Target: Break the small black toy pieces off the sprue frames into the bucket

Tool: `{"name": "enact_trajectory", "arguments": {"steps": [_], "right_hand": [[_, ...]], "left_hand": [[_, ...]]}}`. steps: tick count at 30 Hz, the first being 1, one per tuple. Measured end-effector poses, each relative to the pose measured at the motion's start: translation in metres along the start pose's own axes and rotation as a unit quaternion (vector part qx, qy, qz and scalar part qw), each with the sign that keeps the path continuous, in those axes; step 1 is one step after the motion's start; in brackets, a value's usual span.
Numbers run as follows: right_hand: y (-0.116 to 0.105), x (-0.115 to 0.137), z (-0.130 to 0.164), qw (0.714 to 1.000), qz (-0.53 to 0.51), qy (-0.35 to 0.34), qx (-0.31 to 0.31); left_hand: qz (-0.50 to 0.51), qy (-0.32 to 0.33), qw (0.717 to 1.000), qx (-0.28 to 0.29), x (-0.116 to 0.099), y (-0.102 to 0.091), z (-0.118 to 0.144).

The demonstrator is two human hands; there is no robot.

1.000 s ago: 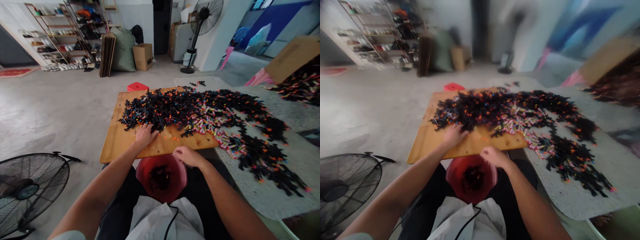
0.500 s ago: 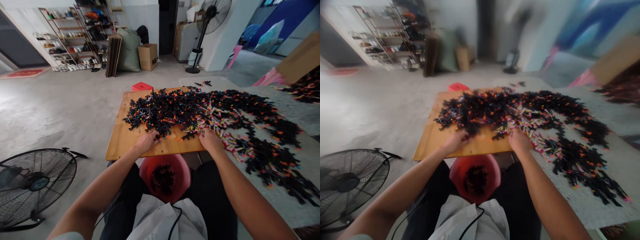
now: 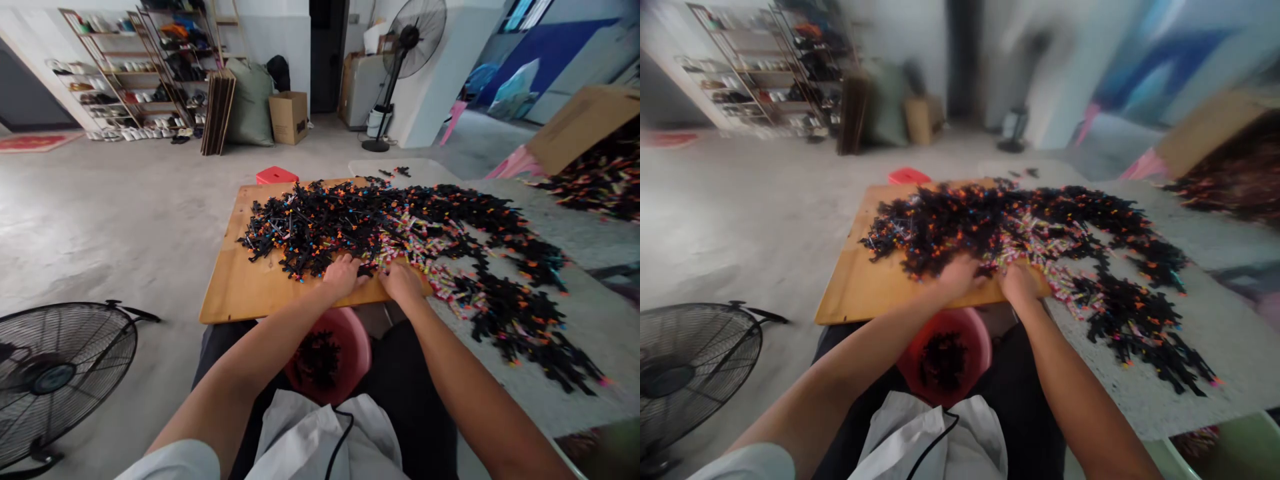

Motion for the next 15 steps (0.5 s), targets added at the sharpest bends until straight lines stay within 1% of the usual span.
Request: {"name": "enact_trajectory", "arguments": {"steps": [1,3,6,7,8,9,10,11,12,13,14,15], "right_hand": [[0.001,-0.003,-0.001,1.000,-0.012,0.008,0.003],[0.002,-0.008,-0.002,0.999,-0.043,0.015,-0.002],[0.002,-0.016,0.004,0.988,-0.146,0.027,-0.046],[0.003,-0.017,0.008,0.977,-0.202,0.033,-0.065],[0.004,-0.016,0.013,0.959,-0.270,0.037,-0.077],[0.007,-0.013,0.019,0.933,-0.348,0.036,-0.080],[0.011,-0.006,0.025,0.898,-0.433,0.031,-0.073],[0.014,0.004,0.032,0.854,-0.516,0.023,-0.058],[0.018,0.016,0.039,0.806,-0.590,0.015,-0.040],[0.020,0.029,0.047,0.759,-0.651,0.010,-0.024],[0.021,0.043,0.055,0.717,-0.696,0.009,-0.014],[0.021,0.055,0.062,0.686,-0.728,0.010,-0.008]], "left_hand": [[-0.006,-0.021,1.000,0.015,-0.001,0.005,-0.006],[0.002,-0.048,0.998,0.033,0.001,0.010,-0.015],[0.085,-0.074,0.993,0.043,0.015,0.008,-0.019],[0.133,-0.086,0.987,0.038,0.021,0.005,-0.018],[0.193,-0.104,0.975,0.028,0.027,0.002,-0.017],[0.268,-0.124,0.955,0.017,0.032,0.000,-0.014],[0.353,-0.146,0.924,0.007,0.037,-0.002,-0.011],[0.441,-0.165,0.882,0.001,0.041,-0.002,-0.006],[0.524,-0.180,0.833,-0.003,0.042,-0.002,-0.002],[0.595,-0.187,0.782,-0.006,0.042,-0.001,0.003],[0.651,-0.190,0.735,-0.011,0.041,-0.001,0.008],[0.691,-0.190,0.698,-0.023,0.040,-0.002,0.013]]}}
Point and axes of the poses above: each hand's wrist, its own z-axis away from the middle knuckle, its own y-axis out of the palm, x = y × z, the point moved 6 cm from there along -z, towards the middle knuckle, and after that the axes turned 6 degrees about -y, right-handed, at the moved point
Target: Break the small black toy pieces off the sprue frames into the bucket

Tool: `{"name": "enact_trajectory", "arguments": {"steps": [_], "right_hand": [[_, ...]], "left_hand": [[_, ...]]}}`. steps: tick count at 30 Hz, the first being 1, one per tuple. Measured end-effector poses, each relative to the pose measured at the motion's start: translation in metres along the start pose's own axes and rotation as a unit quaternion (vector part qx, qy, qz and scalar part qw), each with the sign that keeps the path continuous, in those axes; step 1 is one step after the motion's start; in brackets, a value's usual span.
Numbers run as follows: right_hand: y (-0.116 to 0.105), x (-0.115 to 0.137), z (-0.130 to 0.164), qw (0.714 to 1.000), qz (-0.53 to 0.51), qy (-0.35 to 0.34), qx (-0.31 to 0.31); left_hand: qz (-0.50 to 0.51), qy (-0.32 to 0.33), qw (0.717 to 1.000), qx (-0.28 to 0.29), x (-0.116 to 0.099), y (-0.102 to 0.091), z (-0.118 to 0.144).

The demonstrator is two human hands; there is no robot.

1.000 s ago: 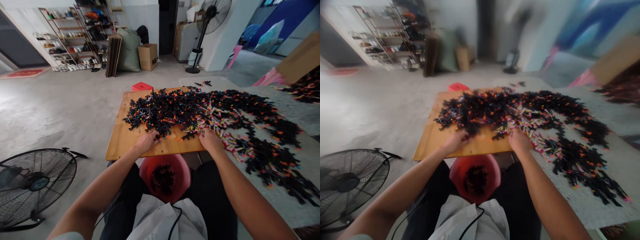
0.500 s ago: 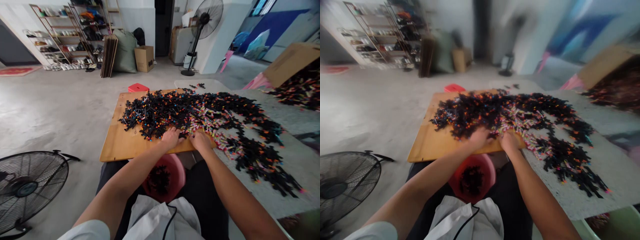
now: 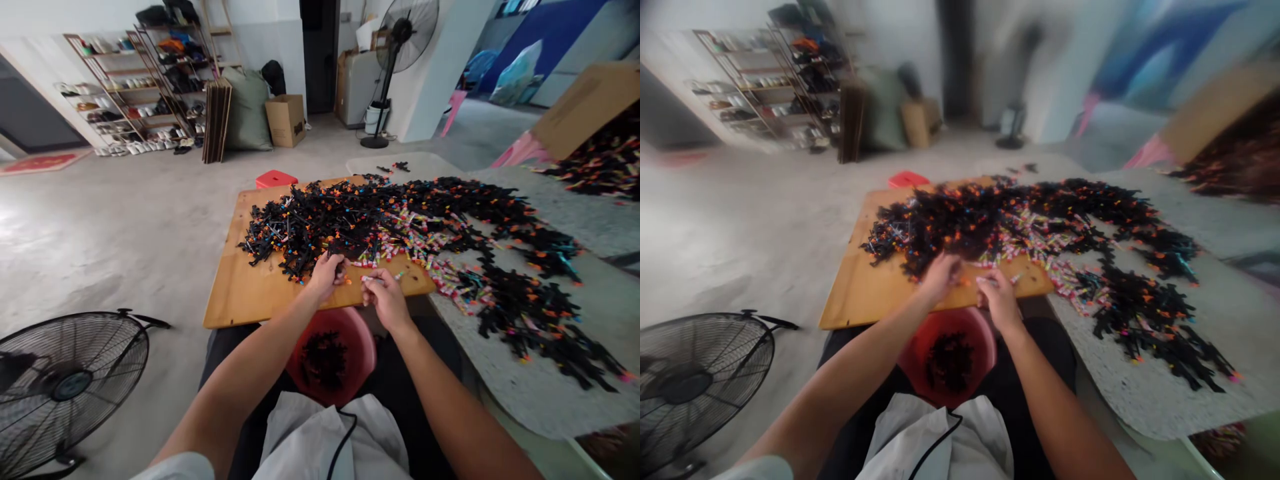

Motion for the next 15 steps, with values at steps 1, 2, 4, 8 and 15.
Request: {"name": "enact_trajectory", "arguments": {"steps": [1,2,4,8,15], "right_hand": [[0.012,0.000,0.007,0.999,-0.032,0.003,0.000],[0.022,0.001,0.013,0.998,-0.056,0.006,-0.003],[0.038,0.004,0.023,0.996,-0.091,0.010,-0.021],[0.056,0.011,0.032,0.987,-0.148,0.014,-0.062],[0.063,0.010,0.035,0.991,-0.099,-0.021,-0.086]], "left_hand": [[0.043,0.005,0.999,-0.008,-0.001,-0.001,0.005],[0.075,0.011,0.997,-0.019,-0.001,-0.001,0.010],[0.111,0.027,0.993,-0.040,-0.005,-0.001,0.020],[0.103,0.062,0.991,-0.056,-0.015,0.001,0.036],[0.065,0.104,0.982,-0.145,-0.033,-0.001,0.057]]}}
Point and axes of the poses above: each hand's wrist, its own z-axis away from the middle knuckle, its own y-axis out of the palm, x = y × z, the point moved 6 cm from there along -z, towards the middle knuckle, and after that the axes turned 6 degrees about -y, right-handed, at the moved point
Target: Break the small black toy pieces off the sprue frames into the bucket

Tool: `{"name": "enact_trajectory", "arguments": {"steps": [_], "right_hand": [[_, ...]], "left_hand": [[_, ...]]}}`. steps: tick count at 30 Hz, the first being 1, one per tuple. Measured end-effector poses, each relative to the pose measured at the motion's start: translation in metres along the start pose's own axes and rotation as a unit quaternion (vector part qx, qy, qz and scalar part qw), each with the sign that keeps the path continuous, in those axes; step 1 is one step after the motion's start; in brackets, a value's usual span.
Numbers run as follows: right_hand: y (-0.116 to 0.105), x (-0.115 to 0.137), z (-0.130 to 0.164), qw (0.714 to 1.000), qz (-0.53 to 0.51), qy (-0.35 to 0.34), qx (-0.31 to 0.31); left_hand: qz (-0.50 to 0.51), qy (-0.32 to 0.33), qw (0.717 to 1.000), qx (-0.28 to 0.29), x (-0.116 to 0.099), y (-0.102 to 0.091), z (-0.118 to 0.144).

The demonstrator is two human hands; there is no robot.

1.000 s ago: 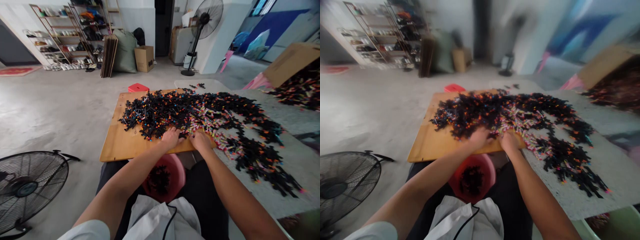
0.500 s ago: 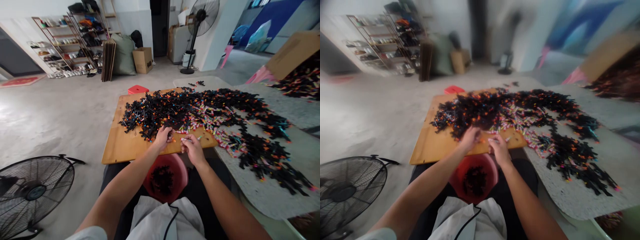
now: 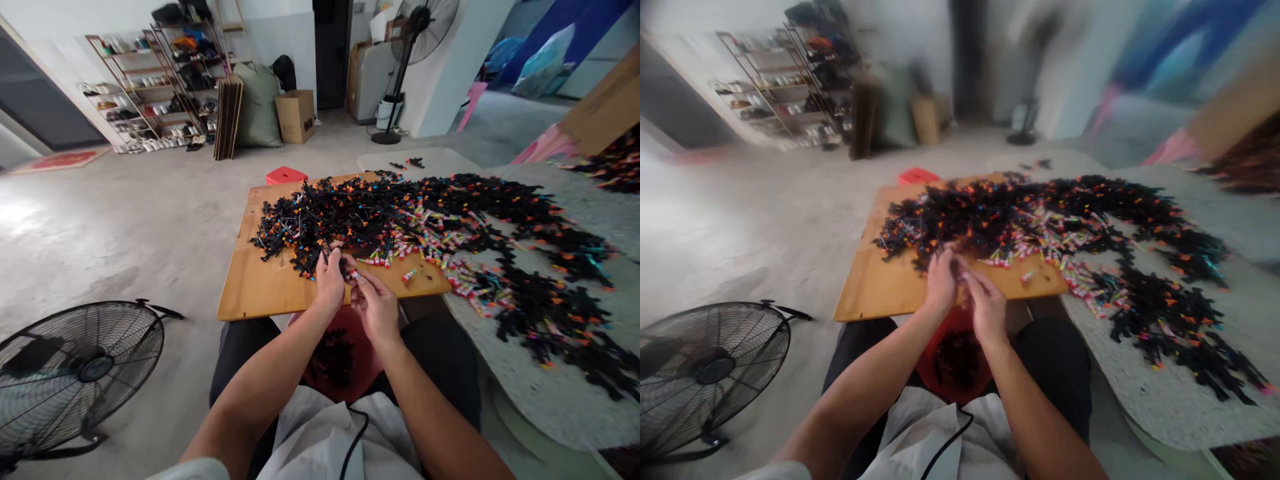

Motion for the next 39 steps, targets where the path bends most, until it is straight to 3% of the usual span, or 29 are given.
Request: {"name": "enact_trajectory", "arguments": {"steps": [5,11,27,33,36,39], "right_hand": [[-0.001,-0.003,0.002,0.999,0.030,-0.025,-0.003],[0.010,-0.001,0.006,0.997,-0.065,0.031,0.025],[0.012,-0.005,0.016,0.997,-0.053,0.044,0.022],[0.013,-0.008,0.016,0.998,-0.009,0.033,0.061],[0.016,-0.014,0.017,0.994,-0.029,0.064,0.088],[0.006,-0.012,0.013,0.994,-0.003,0.067,0.091]], "left_hand": [[0.020,0.022,0.999,-0.016,-0.007,-0.002,0.004],[0.017,0.015,1.000,0.006,-0.004,-0.005,0.004],[-0.046,0.067,0.997,-0.004,0.003,-0.014,-0.001],[-0.034,0.092,0.995,-0.019,-0.001,-0.015,0.002],[-0.046,0.077,0.995,-0.046,0.005,-0.014,0.004],[-0.077,0.061,0.995,-0.034,0.015,-0.014,0.004]]}}
Point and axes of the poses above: each hand's wrist, its own z-axis away from the middle knuckle, its own y-axis out of the palm, x = y × z, the point moved 6 cm from there along -z, towards the middle knuckle, and after that the axes turned 6 degrees about -y, right-handed, at the moved point
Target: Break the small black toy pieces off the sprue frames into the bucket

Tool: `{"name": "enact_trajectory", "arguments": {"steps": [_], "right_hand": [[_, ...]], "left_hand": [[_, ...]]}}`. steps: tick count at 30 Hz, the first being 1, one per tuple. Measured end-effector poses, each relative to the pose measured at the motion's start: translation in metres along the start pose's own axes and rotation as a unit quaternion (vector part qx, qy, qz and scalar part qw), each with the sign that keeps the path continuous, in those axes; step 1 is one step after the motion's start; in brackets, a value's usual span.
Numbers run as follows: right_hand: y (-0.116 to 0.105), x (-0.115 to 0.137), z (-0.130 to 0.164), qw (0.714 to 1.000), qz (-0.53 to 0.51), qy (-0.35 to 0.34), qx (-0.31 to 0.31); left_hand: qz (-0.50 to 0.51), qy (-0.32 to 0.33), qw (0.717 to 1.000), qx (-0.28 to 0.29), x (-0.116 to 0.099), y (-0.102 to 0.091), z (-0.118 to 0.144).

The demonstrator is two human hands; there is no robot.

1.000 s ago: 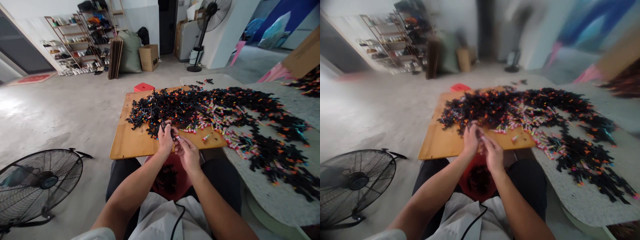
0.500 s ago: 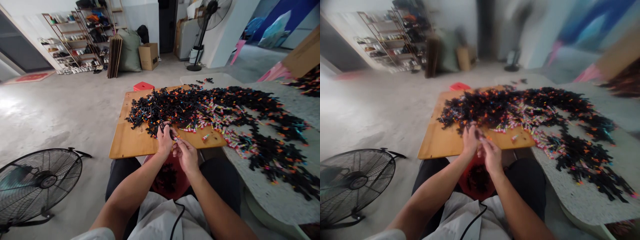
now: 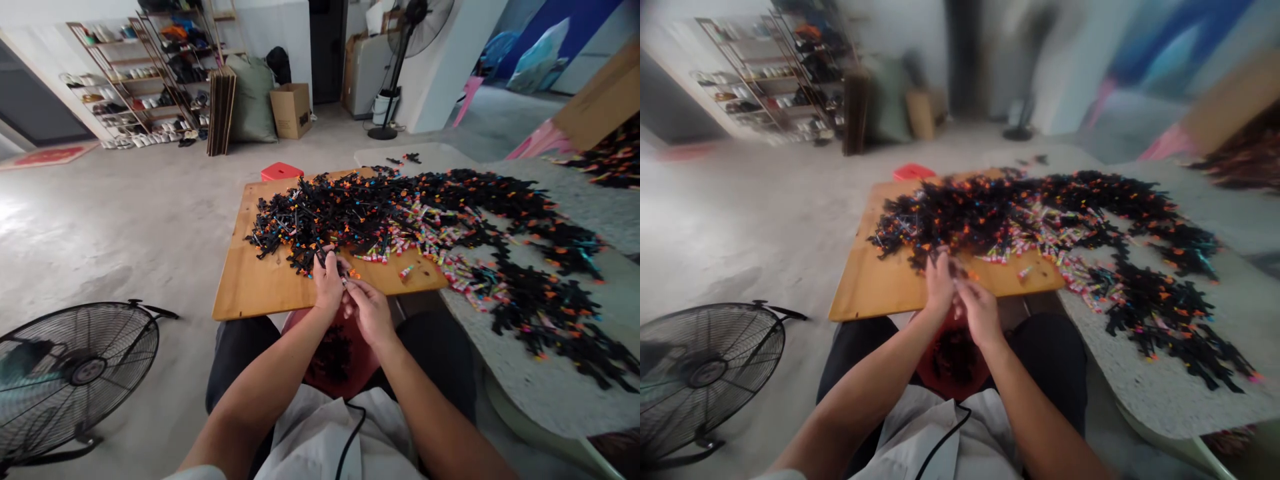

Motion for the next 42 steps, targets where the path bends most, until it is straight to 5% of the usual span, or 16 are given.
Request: {"name": "enact_trajectory", "arguments": {"steps": [4,7,9,12,14,16,18,20,26,29,31,33,34,38,40,42], "right_hand": [[-0.042,0.006,0.001,0.993,0.115,0.010,0.017],[-0.071,-0.002,0.011,0.965,0.236,0.047,0.107],[-0.080,-0.013,0.019,0.933,0.305,0.076,0.177],[-0.081,-0.017,0.023,0.890,0.383,0.059,0.241],[-0.085,-0.004,0.012,0.881,0.423,0.014,0.212],[-0.101,0.020,-0.007,0.869,0.479,-0.044,0.117],[-0.119,0.049,-0.029,0.827,0.551,-0.109,0.015],[-0.126,0.067,-0.049,0.776,0.608,-0.164,-0.022],[-0.075,0.053,-0.096,0.677,0.711,-0.167,0.093],[-0.050,0.041,-0.109,0.639,0.750,-0.118,0.125],[-0.043,0.038,-0.115,0.630,0.758,-0.109,0.129],[-0.042,0.039,-0.117,0.662,0.731,-0.124,0.113],[-0.043,0.040,-0.116,0.702,0.692,-0.134,0.097],[-0.046,0.036,-0.096,0.929,0.346,-0.121,0.048],[-0.038,0.030,-0.079,0.978,0.179,-0.090,0.060],[-0.029,0.027,-0.064,0.990,0.094,-0.074,0.071]], "left_hand": [[-0.080,0.070,0.994,-0.006,-0.003,-0.016,-0.012],[-0.194,0.149,0.969,-0.036,-0.013,-0.026,-0.032],[-0.311,0.201,0.928,0.037,-0.013,-0.009,-0.045],[-0.472,0.263,0.821,0.186,0.001,0.030,-0.053],[-0.555,0.274,0.757,0.208,0.011,0.043,-0.058],[-0.611,0.276,0.710,0.214,0.017,0.042,-0.062],[-0.637,0.289,0.667,0.258,0.020,0.034,-0.063],[-0.639,0.314,0.625,0.320,0.021,0.023,-0.060],[-0.656,0.341,0.553,0.385,0.016,0.004,-0.061],[-0.642,0.350,0.563,0.386,0.013,0.009,-0.063],[-0.609,0.373,0.595,0.369,0.007,0.010,-0.064],[-0.562,0.394,0.644,0.338,-0.003,0.006,-0.062],[-0.536,0.397,0.671,0.323,-0.008,0.003,-0.060],[-0.448,0.360,0.772,0.271,-0.021,-0.011,-0.046],[-0.424,0.337,0.801,0.255,-0.023,-0.014,-0.037],[-0.414,0.322,0.812,0.255,-0.024,-0.013,-0.028]]}}
Point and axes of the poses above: each hand's wrist, its own z-axis away from the middle knuckle, its own y-axis out of the palm, x = y × z, the point moved 6 cm from there along -z, towards the middle knuckle, and after that the axes turned 6 degrees about -y, right-handed, at the moved point
